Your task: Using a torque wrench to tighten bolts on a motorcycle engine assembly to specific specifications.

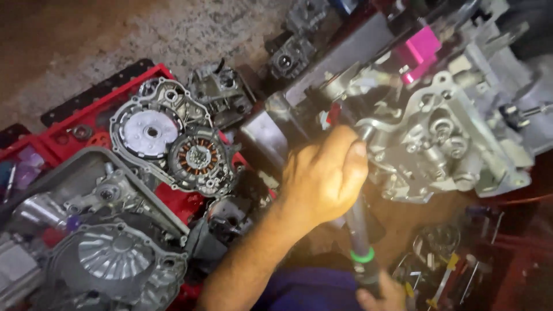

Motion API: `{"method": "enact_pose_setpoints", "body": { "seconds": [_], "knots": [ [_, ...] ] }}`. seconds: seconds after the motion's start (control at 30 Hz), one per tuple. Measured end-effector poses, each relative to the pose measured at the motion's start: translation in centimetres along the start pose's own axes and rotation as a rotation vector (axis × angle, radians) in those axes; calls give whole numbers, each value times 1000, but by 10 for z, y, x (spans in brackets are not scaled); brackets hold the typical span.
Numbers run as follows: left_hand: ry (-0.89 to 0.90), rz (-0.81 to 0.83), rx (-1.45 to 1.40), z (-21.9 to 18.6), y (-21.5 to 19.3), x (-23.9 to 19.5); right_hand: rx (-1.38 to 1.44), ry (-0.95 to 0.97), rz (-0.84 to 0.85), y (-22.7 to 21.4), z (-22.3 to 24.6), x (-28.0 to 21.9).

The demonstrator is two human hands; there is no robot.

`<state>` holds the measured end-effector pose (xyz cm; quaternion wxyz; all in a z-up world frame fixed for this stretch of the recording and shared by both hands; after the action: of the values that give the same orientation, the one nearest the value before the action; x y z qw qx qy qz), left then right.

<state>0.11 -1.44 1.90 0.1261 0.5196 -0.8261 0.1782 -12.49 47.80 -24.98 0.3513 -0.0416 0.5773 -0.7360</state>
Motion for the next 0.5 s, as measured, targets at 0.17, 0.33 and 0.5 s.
{"method": "enact_pose_setpoints", "body": {
  "seconds": [0.17, 0.33, 0.5],
  "knots": [
    [79, 45, 28, -2, 0, 5, 93, -106, -208, -53, 109, 20],
    [29, 46, 137, -1, 2, 5, 220, -219, -51, -46, 112, 30],
    [83, 5, 124, 1, 3, 8, 283, -507, 1, -40, 118, 54]
  ]
}}
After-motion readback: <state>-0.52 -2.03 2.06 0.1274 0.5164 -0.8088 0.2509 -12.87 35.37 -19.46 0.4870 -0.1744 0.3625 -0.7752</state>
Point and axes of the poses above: each hand's wrist, its own x-axis towards the middle knuckle, its own y-axis out of the palm, z = x × y, the point moved 1 cm from there along x, towards the middle knuckle, and after that the axes turned 7 degrees about -y, right-handed, at the moved point
